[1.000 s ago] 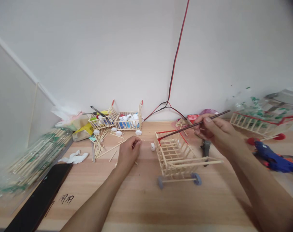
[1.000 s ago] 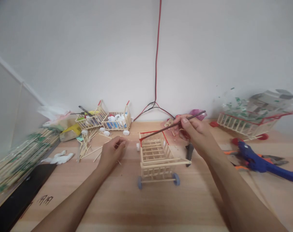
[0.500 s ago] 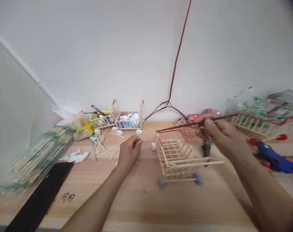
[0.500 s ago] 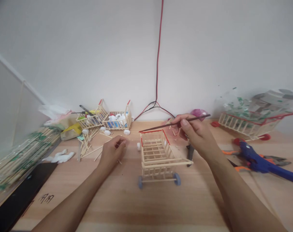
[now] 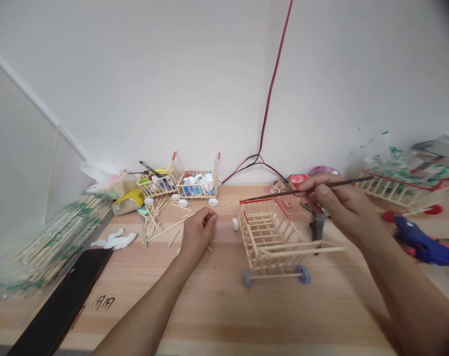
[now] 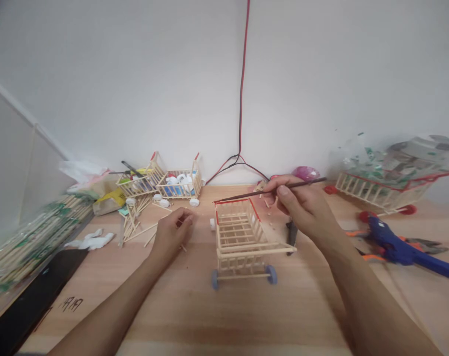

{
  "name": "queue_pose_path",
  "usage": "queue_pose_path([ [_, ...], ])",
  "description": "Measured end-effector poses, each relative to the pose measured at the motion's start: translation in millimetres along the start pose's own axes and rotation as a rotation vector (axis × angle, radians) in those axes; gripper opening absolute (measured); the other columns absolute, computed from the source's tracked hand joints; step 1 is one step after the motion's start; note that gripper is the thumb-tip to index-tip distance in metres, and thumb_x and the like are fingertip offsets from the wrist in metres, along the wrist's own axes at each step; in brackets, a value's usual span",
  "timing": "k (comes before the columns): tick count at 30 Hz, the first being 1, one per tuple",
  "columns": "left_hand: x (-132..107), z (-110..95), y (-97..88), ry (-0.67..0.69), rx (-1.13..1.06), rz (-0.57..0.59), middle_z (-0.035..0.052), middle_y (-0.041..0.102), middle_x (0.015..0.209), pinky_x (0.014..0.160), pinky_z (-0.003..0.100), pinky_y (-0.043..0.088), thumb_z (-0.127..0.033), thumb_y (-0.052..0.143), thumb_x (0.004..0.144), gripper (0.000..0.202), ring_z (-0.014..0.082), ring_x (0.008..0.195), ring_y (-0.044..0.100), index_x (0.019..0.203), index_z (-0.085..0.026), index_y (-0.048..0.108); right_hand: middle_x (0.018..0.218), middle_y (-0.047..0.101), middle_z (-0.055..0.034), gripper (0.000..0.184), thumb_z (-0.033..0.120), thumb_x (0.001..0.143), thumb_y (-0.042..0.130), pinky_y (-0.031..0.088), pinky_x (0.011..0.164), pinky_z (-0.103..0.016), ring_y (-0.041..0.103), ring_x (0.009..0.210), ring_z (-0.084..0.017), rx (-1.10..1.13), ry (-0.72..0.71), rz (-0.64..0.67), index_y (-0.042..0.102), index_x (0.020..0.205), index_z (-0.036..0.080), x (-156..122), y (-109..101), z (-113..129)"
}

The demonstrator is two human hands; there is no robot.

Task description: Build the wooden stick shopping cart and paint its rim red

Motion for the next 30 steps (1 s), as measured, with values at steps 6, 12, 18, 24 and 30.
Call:
queue_pose_path([
  [6, -0.5, 0.6, -0.2, 0.01, -0.009, -0.007, -0.0033, 0.06, 0.068, 0.064, 0.024, 0.037, -0.027, 0.052, 0.086, 0.015, 0.0125, 0.065, 0.053, 0.079, -0.019, 0.063, 0.07, 0.052, 0.0017, 0.024, 0.036, 0.098, 0.043, 0.035, 0.049, -0.023, 0.045, 0.055, -0.009, 0.045, -0.02, 0.037, 0.062, 0.093, 0.023, -3.0, -3.2, -2.3],
  [12, -0.2, 0.4, 0.1, 0.01, -0.005, -0.003, -0.003, 0.06, 0.068, 0.064, 0.024, 0.037, -0.027, 0.051, 0.086, 0.015, 0.0127, 0.064, 0.053, 0.079, -0.019, 0.063, 0.066, 0.05, 0.0023, 0.024, 0.036, 0.098, 0.043, 0.035, 0.051, -0.024, 0.046, 0.056, -0.01, 0.02, -0.023, -0.001, 0.063, 0.097, 0.022, -4.2, -5.0, -3.7],
  [18, 0.0, -0.7, -0.5, 0.001, 0.002, -0.001, -0.0024, 0.062, 0.069, 0.065, 0.024, 0.037, -0.027, 0.051, 0.085, 0.015, 0.013, 0.065, 0.054, 0.079, -0.019, 0.063, 0.075, 0.057, 0.001, 0.024, 0.035, 0.098, 0.043, 0.035, 0.05, -0.024, 0.046, 0.056, -0.009, 0.01, -0.029, 0.031, 0.062, 0.093, 0.022, -3.2, -4.7, -0.1],
  [24, 0.3, -0.2, 0.0, -0.003, -0.003, 0.001, -0.0022, 0.063, 0.07, 0.064, 0.024, 0.038, -0.027, 0.051, 0.085, 0.016, 0.0135, 0.065, 0.055, 0.08, -0.019, 0.064, 0.071, 0.054, 0.0007, 0.028, 0.035, 0.098, 0.042, 0.038, 0.056, -0.025, 0.047, 0.059, -0.01, -0.028, -0.032, -0.016, 0.063, 0.087, 0.021, -3.0, -4.2, -0.6],
  [30, 0.1, 0.1, -0.3, 0.007, 0.013, -0.007, -0.0022, 0.063, 0.07, 0.064, 0.024, 0.037, -0.028, 0.051, 0.085, 0.016, 0.0133, 0.065, 0.055, 0.08, -0.019, 0.064, 0.073, 0.057, 0.0008, 0.026, 0.035, 0.098, 0.042, 0.034, 0.051, -0.024, 0.047, 0.057, -0.009, -0.038, -0.028, 0.017, 0.063, 0.09, 0.021, -2.1, -2.2, 4.5],
])
Point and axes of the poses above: each hand's wrist, its own x-axis towards the middle knuckle, its own y-axis out of the palm, z = x × y, the point moved 1 cm from there along x, towards the middle knuckle
